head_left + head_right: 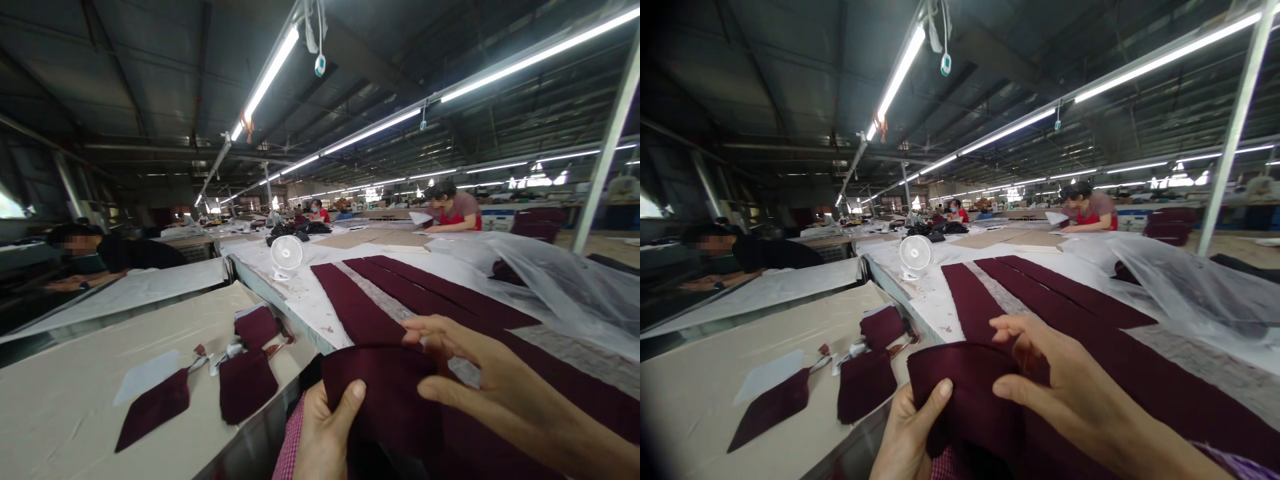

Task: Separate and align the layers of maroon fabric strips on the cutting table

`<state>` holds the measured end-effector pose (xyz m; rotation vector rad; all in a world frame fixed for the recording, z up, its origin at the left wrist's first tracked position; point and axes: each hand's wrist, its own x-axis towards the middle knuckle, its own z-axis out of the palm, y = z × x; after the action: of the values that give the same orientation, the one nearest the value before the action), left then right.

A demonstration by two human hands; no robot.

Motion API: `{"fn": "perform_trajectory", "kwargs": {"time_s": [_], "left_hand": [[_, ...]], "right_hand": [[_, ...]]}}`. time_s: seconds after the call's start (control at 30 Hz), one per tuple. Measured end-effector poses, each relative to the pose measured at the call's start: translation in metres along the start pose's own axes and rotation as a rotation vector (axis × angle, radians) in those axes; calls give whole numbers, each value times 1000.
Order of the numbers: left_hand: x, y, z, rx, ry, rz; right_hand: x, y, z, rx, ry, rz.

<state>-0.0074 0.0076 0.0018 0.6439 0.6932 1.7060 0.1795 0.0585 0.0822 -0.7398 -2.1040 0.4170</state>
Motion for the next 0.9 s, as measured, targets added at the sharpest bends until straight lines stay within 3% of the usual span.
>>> {"fn": "perform_trajectory", "kwargs": {"time_s": [0.1,0.2,0.47,0.6,0.73,0.9], "left_hand": [[0,1,0,-24,14,1],[0,0,2,-18,21,20],[-1,2,11,-29,-6,13],[-1,0,10,-99,-40,-53],[0,-4,8,-124,-6,-117],[1,-2,5,-32,-78,-66]], "right_hand": [[0,1,-2,33,-172,189],[-1,-1,-1,85,-260,228],[-3,2,1,120,-180,228],[-4,2,2,86,-169,241],[-6,-1,3,-13,-55,135],[-4,-5,0,-44,-75,-43]]}}
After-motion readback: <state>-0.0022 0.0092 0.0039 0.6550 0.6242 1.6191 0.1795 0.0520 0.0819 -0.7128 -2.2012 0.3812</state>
